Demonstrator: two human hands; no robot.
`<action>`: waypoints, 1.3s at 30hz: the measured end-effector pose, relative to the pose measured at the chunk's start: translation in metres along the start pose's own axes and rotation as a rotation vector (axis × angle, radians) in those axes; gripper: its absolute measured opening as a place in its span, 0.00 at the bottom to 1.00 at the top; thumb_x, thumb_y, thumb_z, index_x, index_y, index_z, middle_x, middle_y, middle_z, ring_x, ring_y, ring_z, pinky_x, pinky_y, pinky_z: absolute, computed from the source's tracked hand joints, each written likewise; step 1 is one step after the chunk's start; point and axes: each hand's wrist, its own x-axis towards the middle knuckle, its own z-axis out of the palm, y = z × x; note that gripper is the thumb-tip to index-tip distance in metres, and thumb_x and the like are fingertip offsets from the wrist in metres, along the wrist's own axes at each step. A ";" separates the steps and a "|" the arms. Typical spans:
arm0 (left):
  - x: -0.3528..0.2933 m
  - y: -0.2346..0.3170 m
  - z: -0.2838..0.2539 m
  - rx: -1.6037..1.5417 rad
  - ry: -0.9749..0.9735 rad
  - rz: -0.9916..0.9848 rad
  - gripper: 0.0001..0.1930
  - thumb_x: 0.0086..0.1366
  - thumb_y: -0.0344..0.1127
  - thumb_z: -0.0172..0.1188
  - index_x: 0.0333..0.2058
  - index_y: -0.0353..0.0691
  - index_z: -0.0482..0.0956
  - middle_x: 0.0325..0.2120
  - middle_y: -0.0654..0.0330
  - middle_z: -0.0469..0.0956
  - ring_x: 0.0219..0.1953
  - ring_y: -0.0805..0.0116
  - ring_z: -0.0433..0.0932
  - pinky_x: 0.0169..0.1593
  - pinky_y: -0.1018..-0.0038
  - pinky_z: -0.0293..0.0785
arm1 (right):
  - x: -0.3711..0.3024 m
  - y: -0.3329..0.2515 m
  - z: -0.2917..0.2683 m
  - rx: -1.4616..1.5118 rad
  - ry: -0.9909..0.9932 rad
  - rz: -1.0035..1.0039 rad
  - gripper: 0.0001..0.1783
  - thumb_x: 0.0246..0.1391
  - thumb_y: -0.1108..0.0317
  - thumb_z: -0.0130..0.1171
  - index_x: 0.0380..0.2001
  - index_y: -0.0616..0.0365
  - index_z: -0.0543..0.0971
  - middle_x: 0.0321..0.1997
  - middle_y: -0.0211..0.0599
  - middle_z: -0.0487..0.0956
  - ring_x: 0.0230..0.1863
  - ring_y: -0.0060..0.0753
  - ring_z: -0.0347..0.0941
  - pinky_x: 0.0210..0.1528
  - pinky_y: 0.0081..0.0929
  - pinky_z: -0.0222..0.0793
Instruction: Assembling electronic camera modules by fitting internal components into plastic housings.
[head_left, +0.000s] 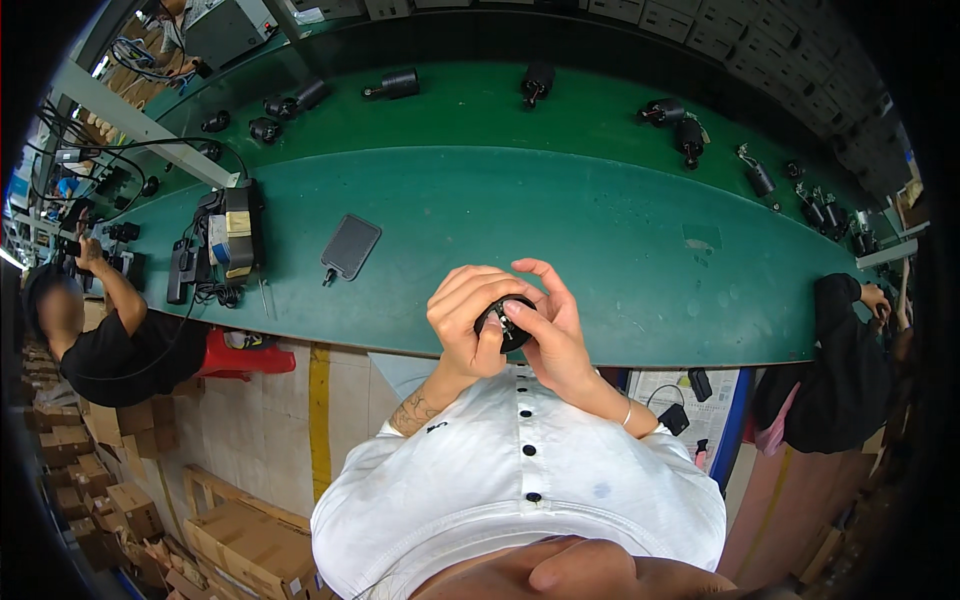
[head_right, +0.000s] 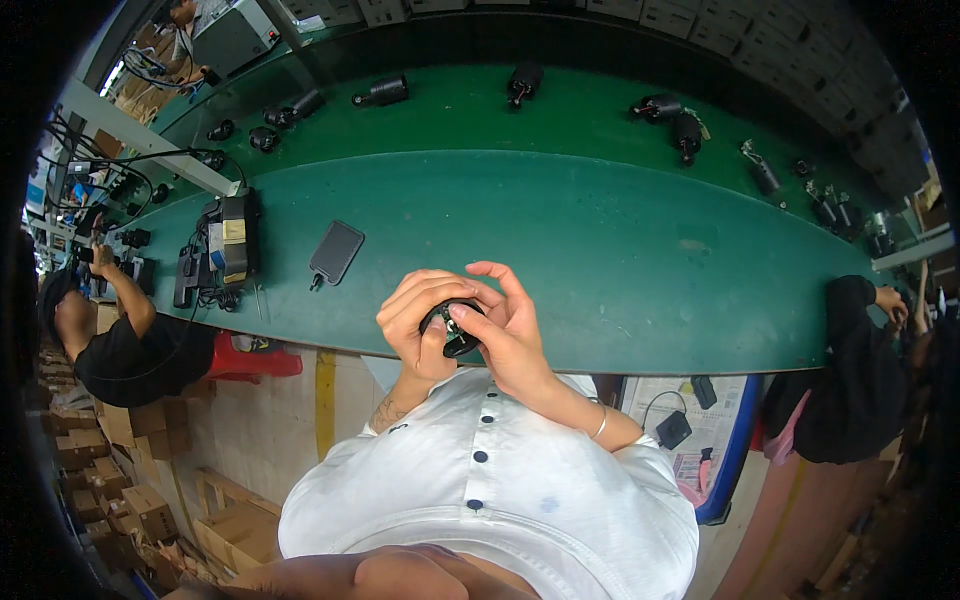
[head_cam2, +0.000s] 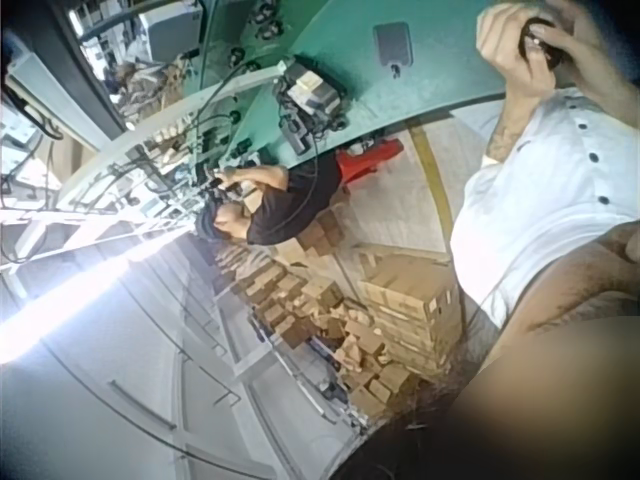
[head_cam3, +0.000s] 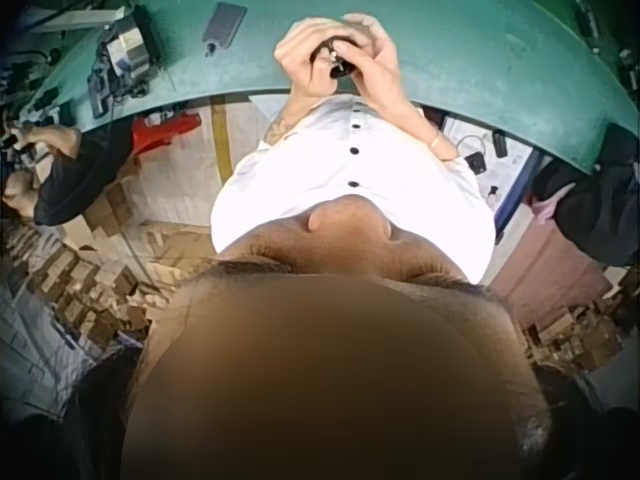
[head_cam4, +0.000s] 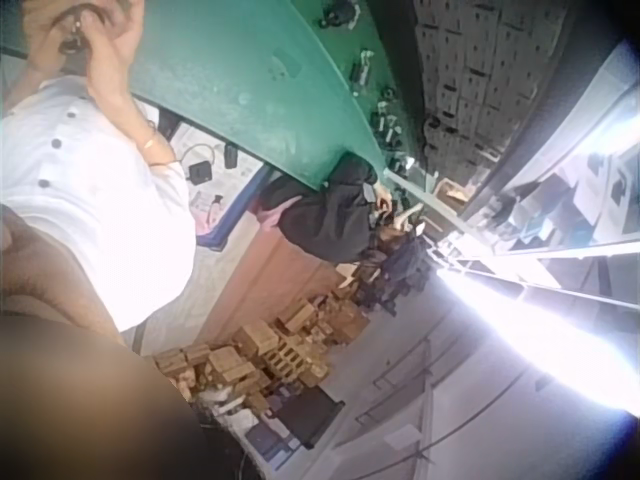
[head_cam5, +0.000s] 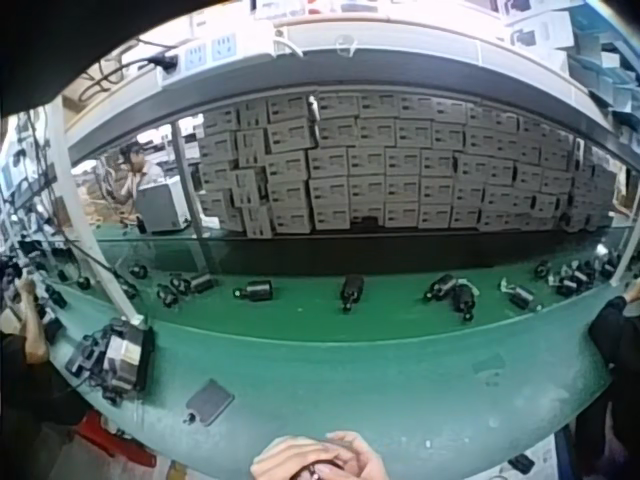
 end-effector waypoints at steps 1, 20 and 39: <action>0.000 0.000 0.000 0.000 0.001 0.000 0.19 0.52 0.42 0.48 0.28 0.31 0.81 0.26 0.52 0.81 0.29 0.60 0.76 0.40 0.70 0.71 | -0.001 0.000 0.000 -0.001 0.000 0.000 0.26 0.53 0.83 0.55 0.54 0.59 0.62 0.51 0.46 0.74 0.45 0.25 0.71 0.48 0.19 0.68; -0.004 0.003 0.000 -0.125 -0.051 -0.072 0.22 0.54 0.43 0.48 0.35 0.29 0.82 0.28 0.50 0.81 0.33 0.58 0.78 0.44 0.68 0.72 | -0.011 0.004 -0.001 -0.113 0.053 -0.108 0.21 0.55 0.80 0.56 0.49 0.58 0.62 0.50 0.48 0.75 0.48 0.32 0.72 0.51 0.26 0.70; -0.022 -0.023 0.013 0.213 -0.034 -0.271 0.23 0.62 0.39 0.48 0.53 0.33 0.76 0.54 0.48 0.73 0.55 0.52 0.71 0.59 0.63 0.64 | 0.129 -0.090 -0.121 0.326 0.519 -0.173 0.32 0.62 0.54 0.48 0.61 0.67 0.60 0.61 0.59 0.63 0.64 0.56 0.59 0.63 0.56 0.59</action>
